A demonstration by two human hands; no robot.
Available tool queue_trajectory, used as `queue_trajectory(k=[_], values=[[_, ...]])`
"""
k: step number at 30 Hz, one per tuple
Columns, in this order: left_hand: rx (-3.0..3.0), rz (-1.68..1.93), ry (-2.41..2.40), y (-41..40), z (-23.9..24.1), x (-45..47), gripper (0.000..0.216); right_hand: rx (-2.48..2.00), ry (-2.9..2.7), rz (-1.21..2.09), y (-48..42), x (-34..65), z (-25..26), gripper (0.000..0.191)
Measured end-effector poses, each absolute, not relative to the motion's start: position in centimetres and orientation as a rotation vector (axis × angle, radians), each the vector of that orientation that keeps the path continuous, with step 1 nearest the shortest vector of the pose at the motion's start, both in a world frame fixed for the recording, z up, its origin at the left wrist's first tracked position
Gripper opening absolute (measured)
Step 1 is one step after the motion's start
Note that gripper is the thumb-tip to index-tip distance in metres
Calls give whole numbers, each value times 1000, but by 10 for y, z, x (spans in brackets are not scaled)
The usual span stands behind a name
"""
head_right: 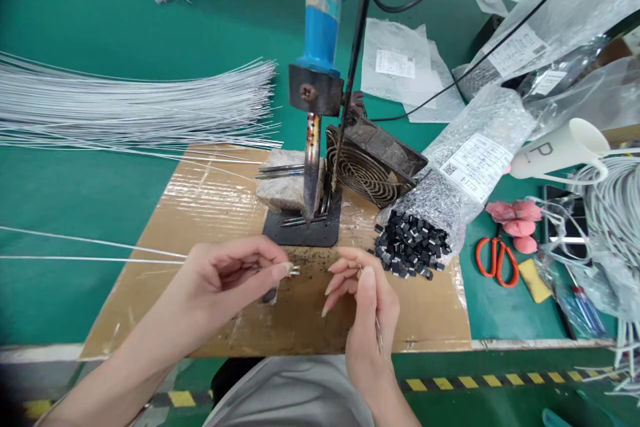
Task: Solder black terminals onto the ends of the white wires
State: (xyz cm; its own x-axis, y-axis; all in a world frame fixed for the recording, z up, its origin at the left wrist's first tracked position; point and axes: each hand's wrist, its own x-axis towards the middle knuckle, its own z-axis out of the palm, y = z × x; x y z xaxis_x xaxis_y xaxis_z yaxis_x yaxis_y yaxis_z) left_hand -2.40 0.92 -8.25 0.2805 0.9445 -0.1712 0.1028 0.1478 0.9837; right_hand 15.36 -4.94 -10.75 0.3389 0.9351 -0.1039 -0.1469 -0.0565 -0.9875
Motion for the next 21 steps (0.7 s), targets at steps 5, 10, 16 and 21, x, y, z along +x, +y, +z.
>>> queue_trajectory(k=[5, 10, 16, 21], values=[[1252, 858, 1169, 6, -85, -21, 14, -1240, -973, 1029, -49, 154, -115, 43], [1296, 870, 1141, 7, -87, -20, 18, -1259, -897, 1176, -46, 142, -110, 23], [1366, 753, 1177, 8, -79, -19, 25, -1116, -628, 1433, -44, 135, -113, 14], [1460, 760, 1227, 7, -81, -19, 26, -1071, -522, 1498, -40, 132, -110, 14]])
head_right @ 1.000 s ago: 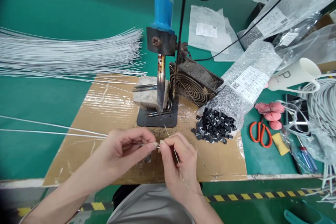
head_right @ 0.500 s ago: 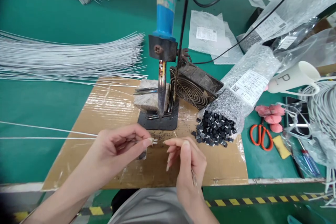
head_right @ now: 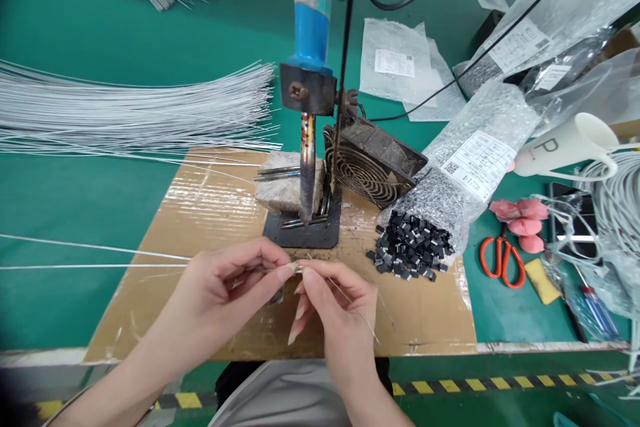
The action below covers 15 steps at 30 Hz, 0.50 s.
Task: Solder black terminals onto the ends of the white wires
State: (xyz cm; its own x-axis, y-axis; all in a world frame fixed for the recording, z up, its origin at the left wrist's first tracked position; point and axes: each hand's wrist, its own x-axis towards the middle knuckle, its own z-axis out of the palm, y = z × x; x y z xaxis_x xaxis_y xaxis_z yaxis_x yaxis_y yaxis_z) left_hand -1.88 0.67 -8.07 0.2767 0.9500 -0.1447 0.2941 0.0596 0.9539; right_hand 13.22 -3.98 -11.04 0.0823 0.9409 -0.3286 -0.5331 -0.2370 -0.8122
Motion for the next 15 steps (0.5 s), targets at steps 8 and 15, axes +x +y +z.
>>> queue_trajectory(k=[8, 15], values=[[1506, 770, 1256, 2, -82, -21, 27, -1053, -451, 1532, -35, 129, -106, 15], [1514, 768, 1240, 5, -81, -21, 27, -1045, -421, 1586, -31, 131, -101, 17]])
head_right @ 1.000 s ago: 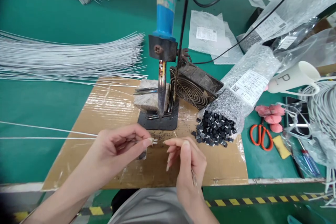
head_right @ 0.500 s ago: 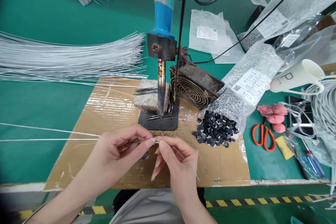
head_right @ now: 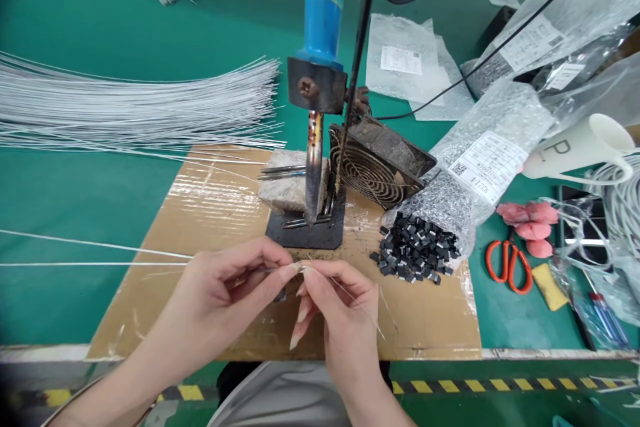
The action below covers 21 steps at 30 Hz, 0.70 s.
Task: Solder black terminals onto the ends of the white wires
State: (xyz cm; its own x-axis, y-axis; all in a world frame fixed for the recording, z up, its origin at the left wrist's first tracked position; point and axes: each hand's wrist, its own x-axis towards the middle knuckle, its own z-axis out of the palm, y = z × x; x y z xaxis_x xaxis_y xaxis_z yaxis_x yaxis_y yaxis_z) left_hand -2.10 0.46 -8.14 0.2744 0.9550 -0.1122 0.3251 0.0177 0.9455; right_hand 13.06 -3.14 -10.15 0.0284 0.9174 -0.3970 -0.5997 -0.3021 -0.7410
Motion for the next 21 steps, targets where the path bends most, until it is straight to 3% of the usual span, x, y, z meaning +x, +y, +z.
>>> queue_trajectory(k=[9, 21], values=[[1462, 783, 1191, 10, -74, -23, 25, -1034, -399, 1734, -31, 141, -102, 13], [1465, 884, 1247, 3, -84, -19, 22, -991, -359, 1696, -27, 135, -101, 18]])
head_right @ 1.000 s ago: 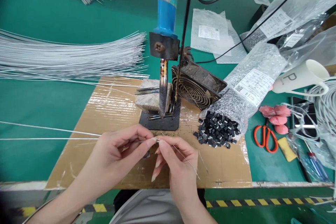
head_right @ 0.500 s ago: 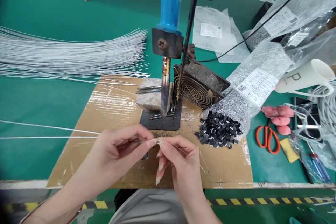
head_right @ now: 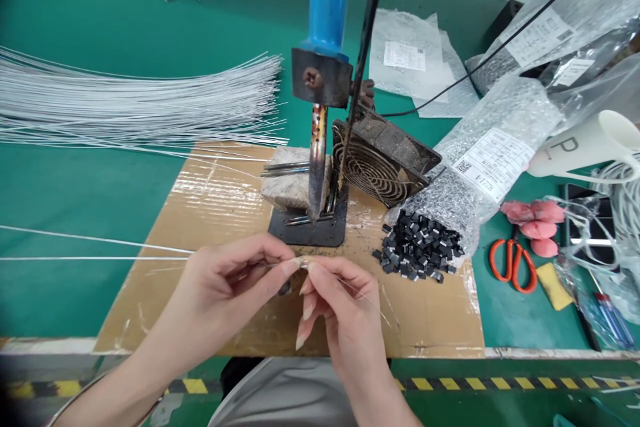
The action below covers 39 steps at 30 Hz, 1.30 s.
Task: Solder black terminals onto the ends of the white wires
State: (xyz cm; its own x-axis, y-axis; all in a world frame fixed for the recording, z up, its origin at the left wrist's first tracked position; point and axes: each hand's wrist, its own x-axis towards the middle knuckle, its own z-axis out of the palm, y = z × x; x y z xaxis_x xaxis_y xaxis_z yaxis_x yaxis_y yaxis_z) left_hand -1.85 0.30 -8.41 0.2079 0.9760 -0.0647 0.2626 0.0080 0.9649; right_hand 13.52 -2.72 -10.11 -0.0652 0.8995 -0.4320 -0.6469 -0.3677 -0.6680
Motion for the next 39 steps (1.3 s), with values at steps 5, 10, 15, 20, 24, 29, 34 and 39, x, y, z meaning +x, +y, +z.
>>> queue_trajectory(k=[5, 10, 15, 20, 24, 29, 34, 39], values=[[1500, 895, 1257, 1, -89, -19, 22, -1002, -340, 1674, -27, 133, -99, 20], [1536, 910, 1258, -2, -93, -19, 21, -1007, -329, 1668, -26, 133, -99, 20], [1605, 957, 1307, -2, -89, -16, 19, -1002, -306, 1642, -28, 130, -99, 19], [1607, 1007, 1312, -4, -90, -12, 19, -990, -276, 1602, -29, 124, -100, 16], [1542, 988, 1317, -5, -93, -11, 19, -982, -264, 1576, -30, 121, -100, 14], [1461, 959, 1309, -1, -90, -10, 20, -983, -272, 1582, -30, 122, -100, 18], [1380, 982, 1300, 3, -84, -10, 17, -1001, -324, 1588, -30, 128, -100, 20], [1366, 975, 1258, 3, -83, -10, 16, -1015, -337, 1562, -28, 128, -101, 20]])
